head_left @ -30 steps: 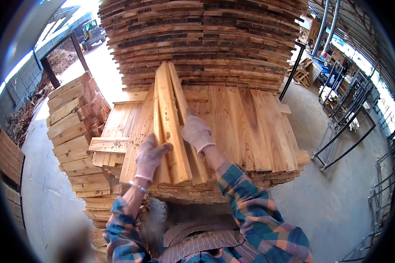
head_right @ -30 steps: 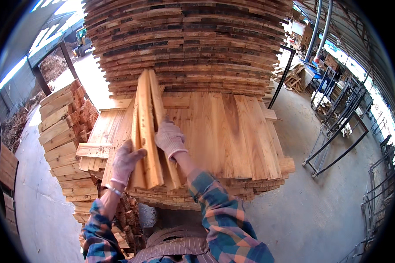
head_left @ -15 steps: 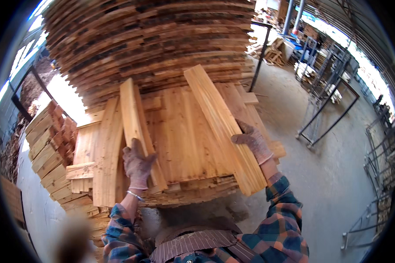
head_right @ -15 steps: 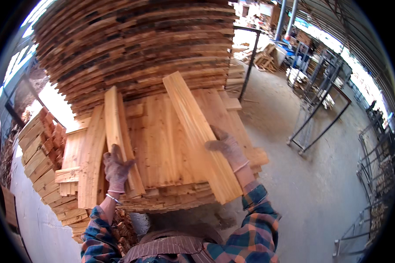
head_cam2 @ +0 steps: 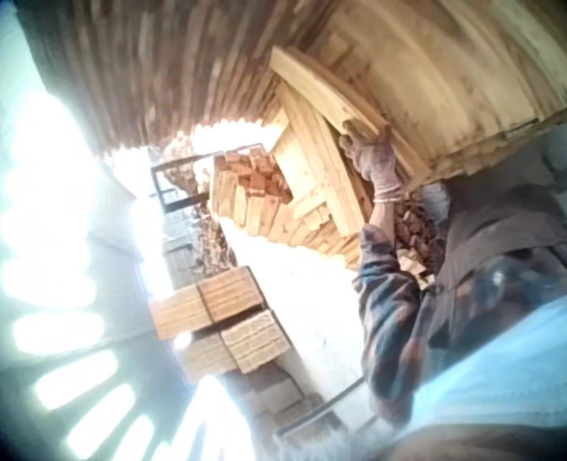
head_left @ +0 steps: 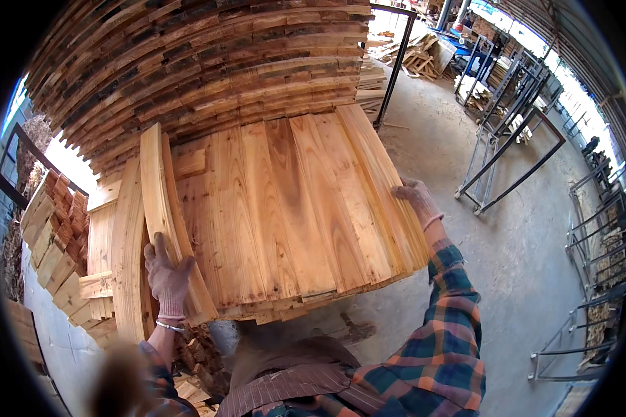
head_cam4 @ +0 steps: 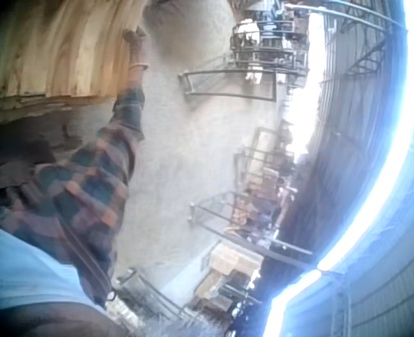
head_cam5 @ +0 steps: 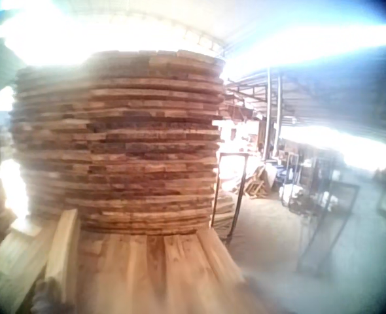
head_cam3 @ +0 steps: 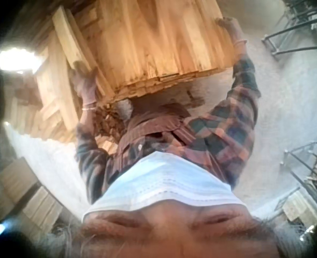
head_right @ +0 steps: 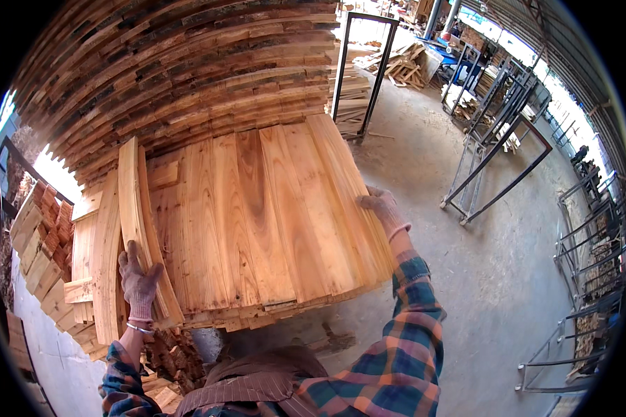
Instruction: The person repeatedly picks up individual wooden planks from a large pile and places them onto a growing stack. The person wears gloves and uses both hands to handle the planks, aligning them carefully on the stack.
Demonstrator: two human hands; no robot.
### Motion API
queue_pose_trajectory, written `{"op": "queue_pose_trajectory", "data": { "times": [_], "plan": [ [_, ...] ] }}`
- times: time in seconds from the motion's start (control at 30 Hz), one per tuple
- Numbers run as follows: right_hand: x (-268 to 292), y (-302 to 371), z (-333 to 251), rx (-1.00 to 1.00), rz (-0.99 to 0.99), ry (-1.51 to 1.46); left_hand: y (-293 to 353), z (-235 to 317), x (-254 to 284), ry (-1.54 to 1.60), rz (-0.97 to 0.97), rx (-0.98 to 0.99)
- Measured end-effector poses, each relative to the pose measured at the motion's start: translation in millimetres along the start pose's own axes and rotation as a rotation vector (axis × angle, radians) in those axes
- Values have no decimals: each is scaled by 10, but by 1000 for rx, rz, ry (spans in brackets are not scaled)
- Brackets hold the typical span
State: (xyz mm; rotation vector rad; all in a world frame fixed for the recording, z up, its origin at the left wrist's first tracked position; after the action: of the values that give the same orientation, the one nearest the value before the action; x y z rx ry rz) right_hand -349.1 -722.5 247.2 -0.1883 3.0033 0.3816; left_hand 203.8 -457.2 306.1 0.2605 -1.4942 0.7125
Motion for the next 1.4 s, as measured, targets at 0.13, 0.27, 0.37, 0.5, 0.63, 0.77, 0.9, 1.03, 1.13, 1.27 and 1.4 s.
{"op": "queue_pose_trajectory", "data": {
  "times": [0.13,0.27,0.37,0.5,0.63,0.77,0.9,1.03,1.13,1.27,1.4],
  "plan": [
    [-95,-331,-19,14,17,245,14,-50,99,-122,62,9],
    [-325,-133,-434,401,261,1165,-20,79,168,-93,-18,94],
    [-656,-87,-407,228,91,1275,-20,80,141,-118,6,51],
    [-446,-201,-395,242,108,1171,-123,190,188,-117,-220,181],
    [-509,-245,-395,261,118,1149,-124,67,152,-93,-208,247],
    [-543,-255,-381,341,102,1174,-136,185,231,-149,-383,332],
    [-584,-189,-553,361,82,1065,-123,197,312,-102,-443,397],
    [-786,13,-451,329,-71,324,-134,206,357,3,-511,403],
    [-1867,537,-403,152,-276,-128,-147,-98,459,261,-388,357],
    [-3400,1242,-479,36,-405,-317,-139,-224,554,1445,-339,286],
    [-4990,1741,-326,-112,-541,-381,-169,-730,990,1438,-313,169]
  ]
}}
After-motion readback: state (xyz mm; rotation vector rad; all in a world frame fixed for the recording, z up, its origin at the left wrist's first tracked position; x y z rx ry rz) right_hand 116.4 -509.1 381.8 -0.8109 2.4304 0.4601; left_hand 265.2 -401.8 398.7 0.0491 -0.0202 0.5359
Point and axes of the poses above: each hand's wrist, its own y-axis away from the middle knuckle, its own x-axis out of the back of the hand, z = x × y, the point moved 10 cm from there along -y, towards the middle knuckle, and after that the axes turned 11 degrees about -y, right-handed, at the moved point
